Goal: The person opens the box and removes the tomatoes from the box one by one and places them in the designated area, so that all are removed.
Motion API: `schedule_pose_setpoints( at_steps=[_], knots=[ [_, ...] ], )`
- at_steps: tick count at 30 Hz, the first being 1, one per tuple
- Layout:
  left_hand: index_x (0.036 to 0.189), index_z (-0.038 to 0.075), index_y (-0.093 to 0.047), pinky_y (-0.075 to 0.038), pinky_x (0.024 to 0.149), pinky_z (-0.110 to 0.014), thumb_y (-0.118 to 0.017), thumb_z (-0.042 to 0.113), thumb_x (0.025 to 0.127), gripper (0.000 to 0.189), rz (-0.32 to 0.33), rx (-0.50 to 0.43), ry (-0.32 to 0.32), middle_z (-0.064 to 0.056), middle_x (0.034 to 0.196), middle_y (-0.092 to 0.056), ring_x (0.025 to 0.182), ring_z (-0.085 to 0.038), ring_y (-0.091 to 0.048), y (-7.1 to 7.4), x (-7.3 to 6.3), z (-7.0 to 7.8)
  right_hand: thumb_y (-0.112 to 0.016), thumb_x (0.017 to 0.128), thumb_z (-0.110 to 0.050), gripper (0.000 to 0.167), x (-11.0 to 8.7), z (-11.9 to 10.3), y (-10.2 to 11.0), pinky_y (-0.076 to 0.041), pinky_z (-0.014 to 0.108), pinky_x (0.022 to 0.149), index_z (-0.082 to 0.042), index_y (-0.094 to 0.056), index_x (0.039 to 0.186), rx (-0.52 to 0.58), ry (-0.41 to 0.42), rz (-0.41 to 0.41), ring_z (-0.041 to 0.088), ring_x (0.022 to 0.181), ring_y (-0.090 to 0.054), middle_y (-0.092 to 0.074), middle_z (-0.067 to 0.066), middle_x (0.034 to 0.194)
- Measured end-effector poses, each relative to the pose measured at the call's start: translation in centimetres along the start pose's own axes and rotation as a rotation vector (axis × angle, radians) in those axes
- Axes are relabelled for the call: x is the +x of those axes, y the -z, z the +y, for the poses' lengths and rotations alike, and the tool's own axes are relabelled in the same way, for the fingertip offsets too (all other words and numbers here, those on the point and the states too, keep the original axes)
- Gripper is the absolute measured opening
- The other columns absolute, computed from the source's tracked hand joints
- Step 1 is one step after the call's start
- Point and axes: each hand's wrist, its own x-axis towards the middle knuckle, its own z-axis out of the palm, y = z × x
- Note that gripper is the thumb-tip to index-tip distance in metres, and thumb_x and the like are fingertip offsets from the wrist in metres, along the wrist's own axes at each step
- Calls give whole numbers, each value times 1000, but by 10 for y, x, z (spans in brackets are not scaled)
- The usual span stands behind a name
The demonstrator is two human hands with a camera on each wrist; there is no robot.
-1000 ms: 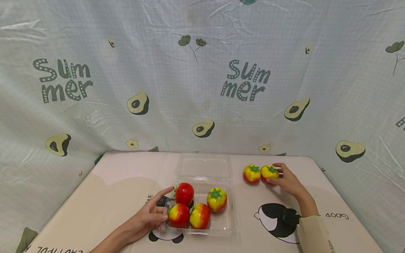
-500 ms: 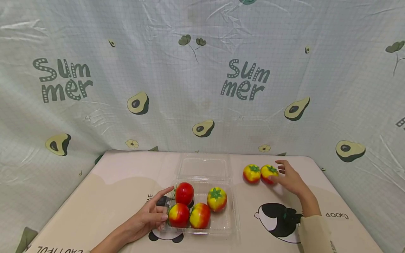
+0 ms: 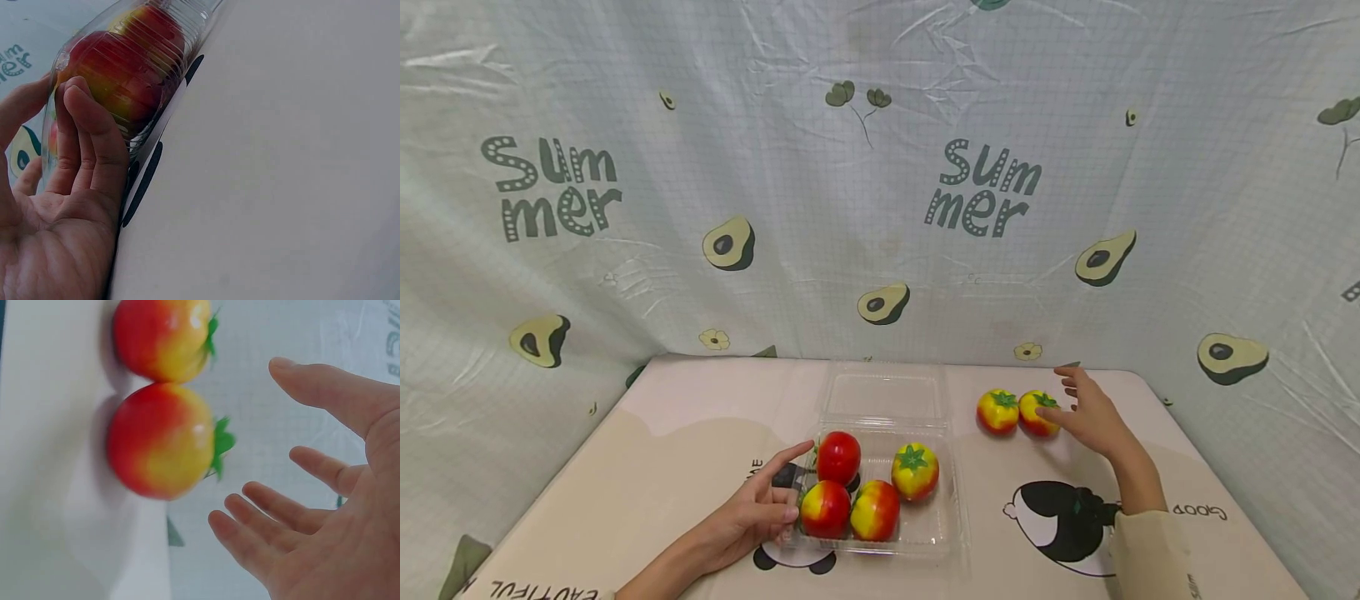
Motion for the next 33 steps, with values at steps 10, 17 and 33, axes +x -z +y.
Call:
schedule_pose_setpoints(
  at_steps=[10,17,33],
  knots=[
    [165,26,-11,-58,70,-20,-63,7,98,87,2,-10,3,2,82,-64,66,-10,-61,0,0,0,-74,94,-25,82,-4,-31,2,-38,71,109,8,-27,153,9,126,20,60,138,-39,-33,39,154],
    [165,28,-11,-58,72,-20,-63,7,98,87,25,-11,34,2,81,-64,66,-11,-61,-1,0,2,-74,94,-21,78,-11,-53,2,-38,70,110,7,-29,152,11,202,17,56,139,-40,-35,35,155],
    [166,25,-10,-59,72,-20,-63,7,98,87,14,-11,14,2,82,-64,66,-10,-61,-2,0,2,-75,94,-26,76,-27,-94,-7,-48,65,104,-3,-35,154,-24,260,-15,54,136,-49,-40,27,156]
  ],
)
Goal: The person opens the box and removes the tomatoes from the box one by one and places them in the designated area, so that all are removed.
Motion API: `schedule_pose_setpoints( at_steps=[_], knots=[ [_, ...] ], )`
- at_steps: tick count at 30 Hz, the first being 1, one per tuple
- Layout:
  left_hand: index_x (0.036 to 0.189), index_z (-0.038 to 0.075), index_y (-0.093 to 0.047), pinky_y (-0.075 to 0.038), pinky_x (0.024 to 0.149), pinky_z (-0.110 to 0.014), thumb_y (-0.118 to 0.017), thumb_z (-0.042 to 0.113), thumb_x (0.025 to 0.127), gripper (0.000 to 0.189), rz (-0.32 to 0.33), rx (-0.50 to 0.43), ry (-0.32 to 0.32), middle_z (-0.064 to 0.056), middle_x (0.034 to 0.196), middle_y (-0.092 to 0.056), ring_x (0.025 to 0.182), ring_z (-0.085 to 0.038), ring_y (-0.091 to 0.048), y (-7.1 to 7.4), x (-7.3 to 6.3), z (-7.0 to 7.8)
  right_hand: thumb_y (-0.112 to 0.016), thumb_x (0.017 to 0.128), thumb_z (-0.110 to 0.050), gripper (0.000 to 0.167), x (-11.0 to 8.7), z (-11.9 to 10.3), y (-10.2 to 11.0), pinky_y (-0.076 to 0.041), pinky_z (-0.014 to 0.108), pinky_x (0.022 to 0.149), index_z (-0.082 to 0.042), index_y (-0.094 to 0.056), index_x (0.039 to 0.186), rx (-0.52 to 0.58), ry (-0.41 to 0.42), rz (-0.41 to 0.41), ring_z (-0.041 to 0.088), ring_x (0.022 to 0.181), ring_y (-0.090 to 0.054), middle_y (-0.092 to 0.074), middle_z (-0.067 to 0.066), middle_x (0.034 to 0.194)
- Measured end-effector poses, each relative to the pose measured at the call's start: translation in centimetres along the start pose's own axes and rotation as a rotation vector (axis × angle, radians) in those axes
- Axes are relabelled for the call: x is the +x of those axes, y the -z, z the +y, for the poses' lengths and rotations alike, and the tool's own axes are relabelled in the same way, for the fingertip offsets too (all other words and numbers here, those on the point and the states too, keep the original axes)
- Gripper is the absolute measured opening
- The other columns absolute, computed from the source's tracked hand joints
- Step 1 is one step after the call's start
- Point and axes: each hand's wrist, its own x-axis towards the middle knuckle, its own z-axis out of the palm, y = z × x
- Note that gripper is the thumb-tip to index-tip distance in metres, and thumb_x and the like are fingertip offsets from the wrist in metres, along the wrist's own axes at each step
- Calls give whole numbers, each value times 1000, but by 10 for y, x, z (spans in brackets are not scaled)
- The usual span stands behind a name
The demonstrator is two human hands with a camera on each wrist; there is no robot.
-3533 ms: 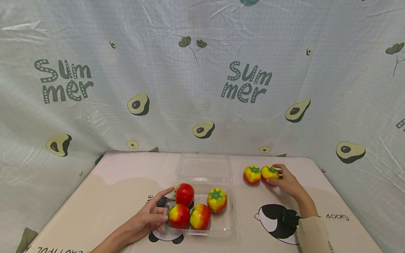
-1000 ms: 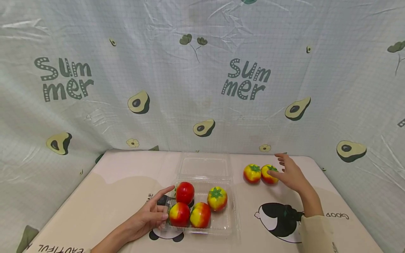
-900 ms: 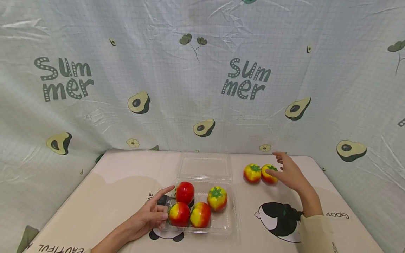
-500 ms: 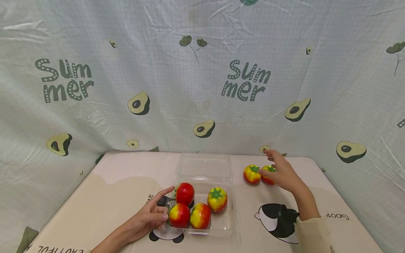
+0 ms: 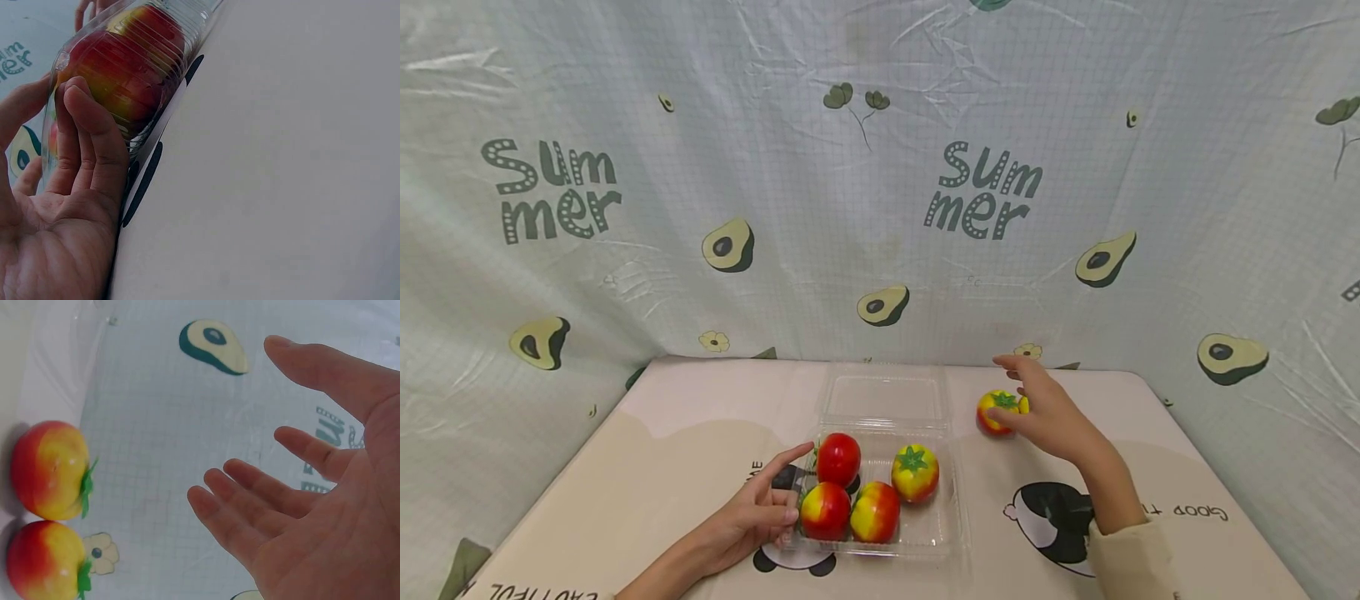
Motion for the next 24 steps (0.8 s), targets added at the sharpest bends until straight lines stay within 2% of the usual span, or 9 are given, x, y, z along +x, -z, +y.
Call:
schedule_pose_setpoints(
  at_steps=[6,10,15,24],
  knots=[
    [165,25,-11,-59,72,-20,-64,7,98,88,4,-1,3,2,82,-64,66,-10,-61,0,0,0,-75,94,-22,72,-1,-9,-5,-46,65,107,-3,-37,152,-2,52,-7,49,137,-48,-44,25,154],
    [165,26,-11,-59,72,-20,-64,7,98,88,3,-4,6,2,82,-64,66,-10,-61,0,0,0,-75,94,-27,71,-2,-13,-8,-46,66,107,-4,-39,151,-6,76,-13,48,137,-49,-47,23,152],
    [165,26,-11,-58,72,-20,-63,7,98,87,-3,0,3,2,82,-64,66,-10,-61,1,-1,0,-76,92,-37,74,-4,-20,-13,-48,66,106,-6,-41,150,-14,67,-32,46,136,-51,-50,21,151],
    [165,26,-11,-58,72,-20,-62,7,98,87,-6,5,1,2,82,-64,66,-10,-60,1,-3,0,-77,92,-31,73,-4,-30,-23,-49,63,107,-6,-41,150,-5,98,-71,42,134,-54,-50,19,152]
  ],
)
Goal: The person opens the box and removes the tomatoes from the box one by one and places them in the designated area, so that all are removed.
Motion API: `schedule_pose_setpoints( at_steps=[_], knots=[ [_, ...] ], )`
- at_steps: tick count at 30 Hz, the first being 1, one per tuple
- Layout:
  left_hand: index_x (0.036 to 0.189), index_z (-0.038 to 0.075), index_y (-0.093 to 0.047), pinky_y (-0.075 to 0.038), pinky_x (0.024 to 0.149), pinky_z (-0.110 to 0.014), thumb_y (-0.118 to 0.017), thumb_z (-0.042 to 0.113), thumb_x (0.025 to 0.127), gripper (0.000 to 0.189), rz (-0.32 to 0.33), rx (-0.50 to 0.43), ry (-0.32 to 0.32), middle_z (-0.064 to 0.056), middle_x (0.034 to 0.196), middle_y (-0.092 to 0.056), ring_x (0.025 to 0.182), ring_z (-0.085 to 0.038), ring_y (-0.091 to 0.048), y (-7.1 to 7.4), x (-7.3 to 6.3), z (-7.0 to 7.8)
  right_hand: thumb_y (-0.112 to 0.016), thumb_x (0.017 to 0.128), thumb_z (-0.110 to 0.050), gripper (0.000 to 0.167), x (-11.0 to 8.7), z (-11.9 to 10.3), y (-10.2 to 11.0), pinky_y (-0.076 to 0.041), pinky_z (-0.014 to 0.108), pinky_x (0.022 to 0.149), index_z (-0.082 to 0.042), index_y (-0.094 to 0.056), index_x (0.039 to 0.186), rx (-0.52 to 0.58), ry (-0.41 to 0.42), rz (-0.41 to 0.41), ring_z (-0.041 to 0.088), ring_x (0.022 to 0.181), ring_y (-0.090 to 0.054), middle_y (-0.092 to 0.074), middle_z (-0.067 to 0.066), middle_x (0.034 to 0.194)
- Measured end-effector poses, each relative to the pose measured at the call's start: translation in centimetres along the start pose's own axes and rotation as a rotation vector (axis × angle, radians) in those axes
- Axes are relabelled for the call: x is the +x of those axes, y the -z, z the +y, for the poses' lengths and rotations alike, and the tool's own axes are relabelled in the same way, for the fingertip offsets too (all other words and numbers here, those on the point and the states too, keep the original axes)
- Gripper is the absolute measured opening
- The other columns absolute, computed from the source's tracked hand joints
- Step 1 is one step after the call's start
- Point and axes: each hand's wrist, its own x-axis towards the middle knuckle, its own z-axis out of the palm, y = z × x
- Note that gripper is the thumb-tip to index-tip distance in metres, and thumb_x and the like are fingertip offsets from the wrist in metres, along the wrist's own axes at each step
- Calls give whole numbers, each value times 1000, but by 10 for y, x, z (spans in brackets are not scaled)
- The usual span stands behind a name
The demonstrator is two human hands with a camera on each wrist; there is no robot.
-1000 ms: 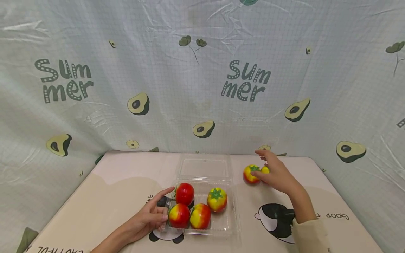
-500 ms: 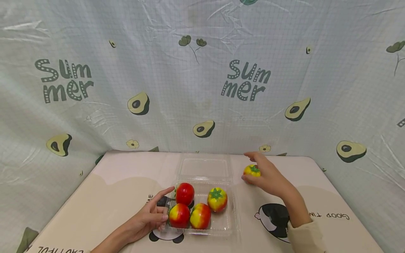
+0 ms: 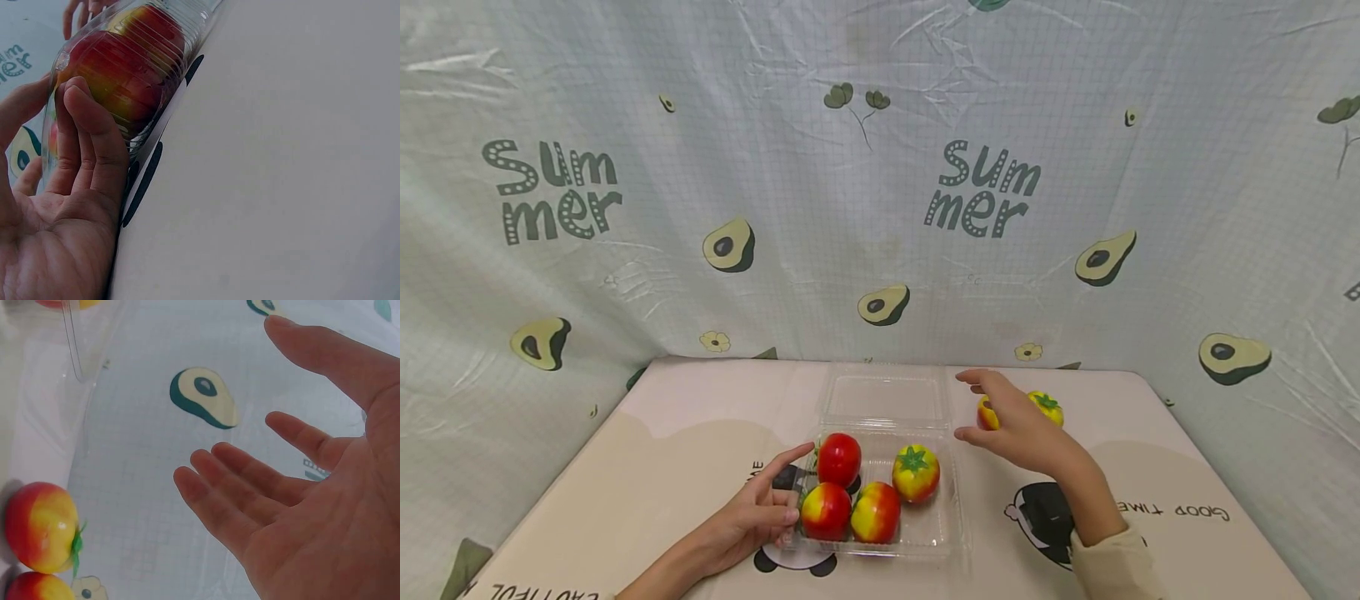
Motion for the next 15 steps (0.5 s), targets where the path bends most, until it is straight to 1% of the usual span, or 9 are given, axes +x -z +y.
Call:
schedule_pose_setpoints(
  at_steps=[5,9,12,15],
  knots=[
    [165,24,-10,-58,72,-20,-62,7,98,87,5,4,0,2,82,-63,66,-10,-60,0,0,0,-78,92,-32,72,0,-3,-4,-51,60,105,-8,-42,149,20,14,-24,41,135,-55,-50,18,152],
    [165,24,-10,-58,72,-20,-63,8,98,87,11,6,3,2,81,-63,66,-10,-60,0,0,0,-77,92,-36,71,2,-5,-8,-55,53,103,-9,-44,148,39,28,-56,40,136,-55,-50,17,152],
    [165,25,-10,-58,72,-20,-64,8,98,88,12,2,7,2,81,-63,66,-10,-60,0,0,0,-76,93,-38,70,3,-7,-11,-53,51,104,-9,-44,148,62,35,-91,39,136,-54,-50,16,152],
    [165,25,-10,-58,72,-20,-64,8,98,88,8,-1,7,2,81,-63,66,-10,-61,0,1,0,-76,93,-38,70,3,-8,-15,-51,52,106,-8,-44,148,83,42,-117,39,136,-54,-50,15,152]
  ],
)
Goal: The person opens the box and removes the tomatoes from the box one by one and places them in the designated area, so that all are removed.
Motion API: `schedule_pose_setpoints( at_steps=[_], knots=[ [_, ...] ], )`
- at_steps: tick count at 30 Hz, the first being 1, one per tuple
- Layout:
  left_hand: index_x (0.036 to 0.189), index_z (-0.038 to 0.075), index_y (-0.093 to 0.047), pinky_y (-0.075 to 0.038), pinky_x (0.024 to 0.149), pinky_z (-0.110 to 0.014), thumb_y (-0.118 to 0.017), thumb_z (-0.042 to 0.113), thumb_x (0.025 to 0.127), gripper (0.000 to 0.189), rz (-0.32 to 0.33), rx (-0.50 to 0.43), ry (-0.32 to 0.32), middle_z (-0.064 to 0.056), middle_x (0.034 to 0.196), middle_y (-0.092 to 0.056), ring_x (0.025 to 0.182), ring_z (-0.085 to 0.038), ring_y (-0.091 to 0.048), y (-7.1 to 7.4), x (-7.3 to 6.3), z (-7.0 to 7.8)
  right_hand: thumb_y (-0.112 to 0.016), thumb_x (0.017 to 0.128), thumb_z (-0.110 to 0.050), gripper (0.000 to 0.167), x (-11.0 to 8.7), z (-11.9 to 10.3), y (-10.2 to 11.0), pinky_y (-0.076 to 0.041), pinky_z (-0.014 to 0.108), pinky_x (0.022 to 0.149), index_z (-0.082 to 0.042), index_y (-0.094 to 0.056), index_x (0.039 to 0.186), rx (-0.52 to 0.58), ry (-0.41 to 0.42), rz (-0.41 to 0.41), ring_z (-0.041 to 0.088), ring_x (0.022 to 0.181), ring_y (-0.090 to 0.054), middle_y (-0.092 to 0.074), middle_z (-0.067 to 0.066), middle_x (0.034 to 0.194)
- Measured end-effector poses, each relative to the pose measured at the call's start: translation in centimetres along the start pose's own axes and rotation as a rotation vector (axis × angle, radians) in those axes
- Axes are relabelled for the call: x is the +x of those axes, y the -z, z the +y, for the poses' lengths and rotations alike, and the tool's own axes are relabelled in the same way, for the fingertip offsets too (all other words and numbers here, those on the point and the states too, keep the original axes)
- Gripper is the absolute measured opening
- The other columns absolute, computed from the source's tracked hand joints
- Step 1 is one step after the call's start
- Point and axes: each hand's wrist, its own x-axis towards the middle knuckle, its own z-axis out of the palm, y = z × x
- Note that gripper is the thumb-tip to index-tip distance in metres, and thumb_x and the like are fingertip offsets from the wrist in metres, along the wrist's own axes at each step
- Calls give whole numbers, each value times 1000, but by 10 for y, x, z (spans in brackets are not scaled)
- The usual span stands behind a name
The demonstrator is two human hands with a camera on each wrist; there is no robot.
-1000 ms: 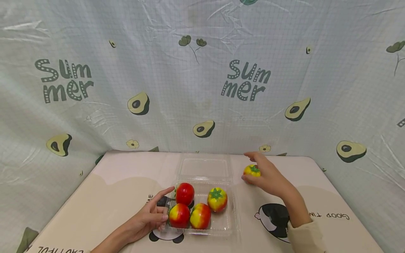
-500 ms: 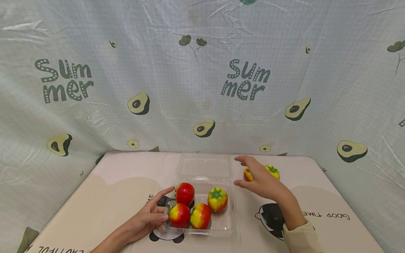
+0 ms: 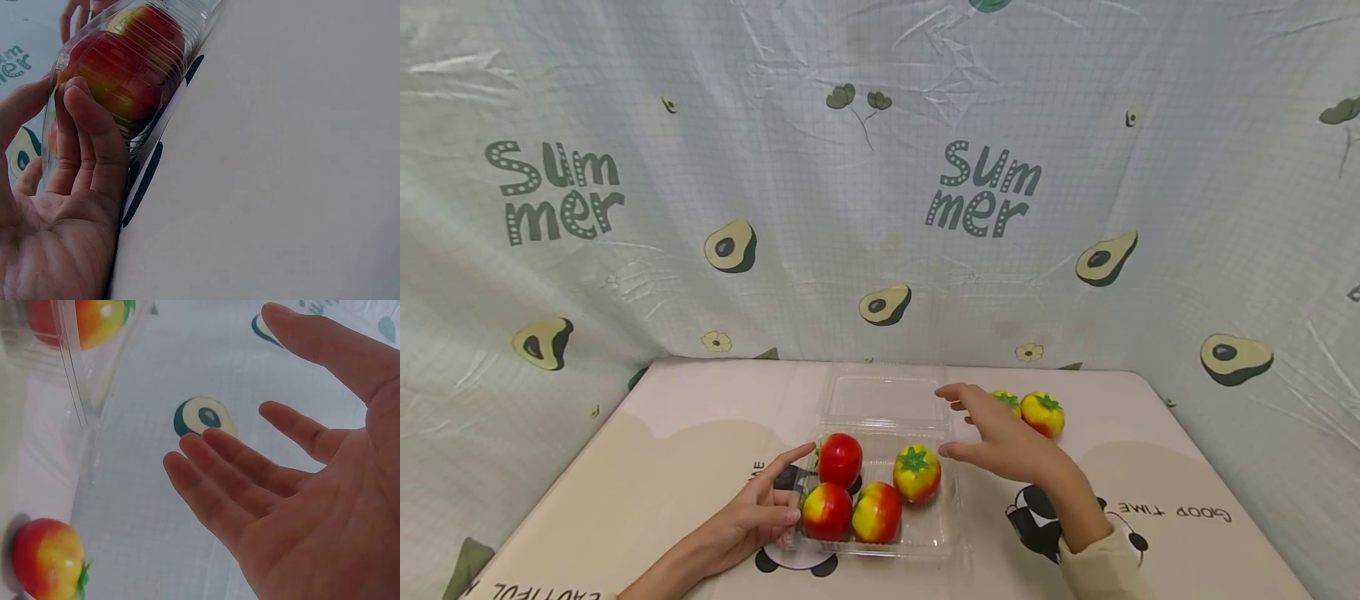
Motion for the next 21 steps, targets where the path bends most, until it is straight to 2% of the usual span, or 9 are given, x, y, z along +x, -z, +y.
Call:
schedule_pose_setpoints(
  at_steps=[10,21],
  knots=[
    [165,25,-11,-58,70,-20,-64,8,98,88,-7,0,-6,2,82,-63,66,-10,-60,0,0,0,-77,92,-26,66,5,-7,-12,-52,55,105,-10,-45,148,26,-22,-76,37,131,-56,-53,14,148],
    [165,25,-11,-57,70,-20,-63,8,97,87,-10,4,-8,3,82,-63,67,-9,-60,-1,0,1,-78,91,-28,64,10,-6,-21,-52,54,106,-12,-48,146,28,-5,-147,36,130,-59,-59,11,142]
  ],
)
